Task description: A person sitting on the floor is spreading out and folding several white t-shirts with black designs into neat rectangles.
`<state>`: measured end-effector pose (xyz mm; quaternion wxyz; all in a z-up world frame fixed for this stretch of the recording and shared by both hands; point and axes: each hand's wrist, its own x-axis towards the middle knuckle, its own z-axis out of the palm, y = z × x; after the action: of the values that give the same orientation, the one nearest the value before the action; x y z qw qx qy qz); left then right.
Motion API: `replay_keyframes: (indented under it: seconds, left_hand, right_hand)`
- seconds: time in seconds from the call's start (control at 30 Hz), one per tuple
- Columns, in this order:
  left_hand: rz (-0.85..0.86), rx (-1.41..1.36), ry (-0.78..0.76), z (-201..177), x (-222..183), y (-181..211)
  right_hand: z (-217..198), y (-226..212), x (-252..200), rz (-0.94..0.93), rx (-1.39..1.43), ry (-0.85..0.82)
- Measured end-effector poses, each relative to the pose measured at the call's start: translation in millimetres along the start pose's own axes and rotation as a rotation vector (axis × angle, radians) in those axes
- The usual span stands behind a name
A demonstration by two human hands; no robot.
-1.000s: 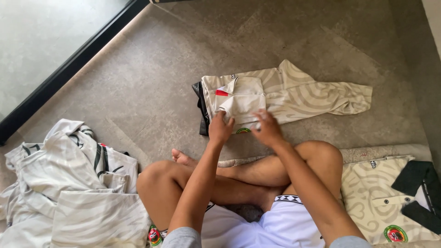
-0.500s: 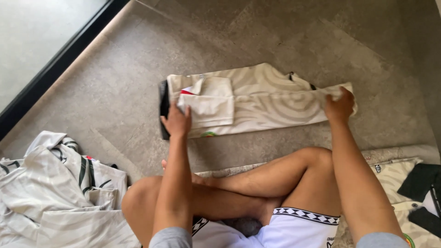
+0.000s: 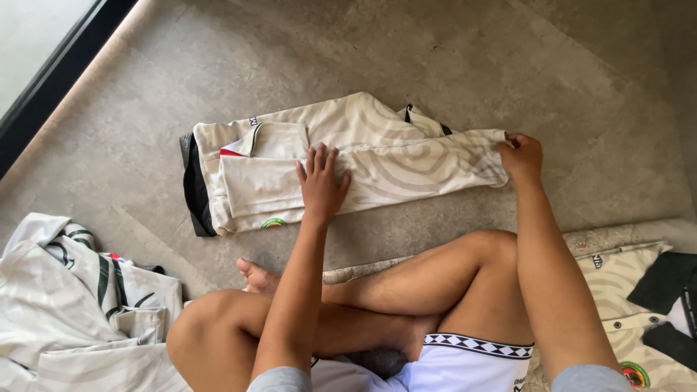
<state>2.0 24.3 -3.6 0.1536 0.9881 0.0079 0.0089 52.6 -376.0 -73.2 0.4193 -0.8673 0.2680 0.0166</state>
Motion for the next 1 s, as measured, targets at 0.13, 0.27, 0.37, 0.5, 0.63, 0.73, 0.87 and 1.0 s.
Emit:
replay_keyframes:
  seconds: [0.13, 0.27, 0.37, 0.5, 0.63, 0.73, 0.87, 1.0]
  left_hand:
    - [0.093, 0.023, 0.154, 4, -9, -7]
    - [0.142, -0.005, 0.206, -3, -10, -5]
    - [0.110, -0.017, 0.147, 6, -16, -11]
    - [0.106, -0.008, 0.146, 7, -15, -12]
    - [0.102, -0.003, 0.143, 9, -16, -14]
    - [0.099, -0.018, 0.137, 9, -12, -12]
    - [0.081, -0.007, 0.129, 9, -15, -14]
    - [0.089, -0.005, 0.132, 12, -13, -15]
  right_hand:
    - [-28, -35, -24, -0.114, 0.420, 0.297]
    - [-64, -34, -43, -0.012, 1.253, 0.004]
    - [-61, -39, -59, 0.173, 0.805, -0.254]
    - [-28, -26, -33, -0.109, -0.216, -0.266]
    - [-21, -108, -66, -0.224, -0.273, -0.212]
    - [4, -133, -71, -0.280, -0.364, -0.326]
    - [42, -99, -46, -0.319, -0.248, -0.259]
    - [27, -8, 44, -0.009, 0.501, 0.262]
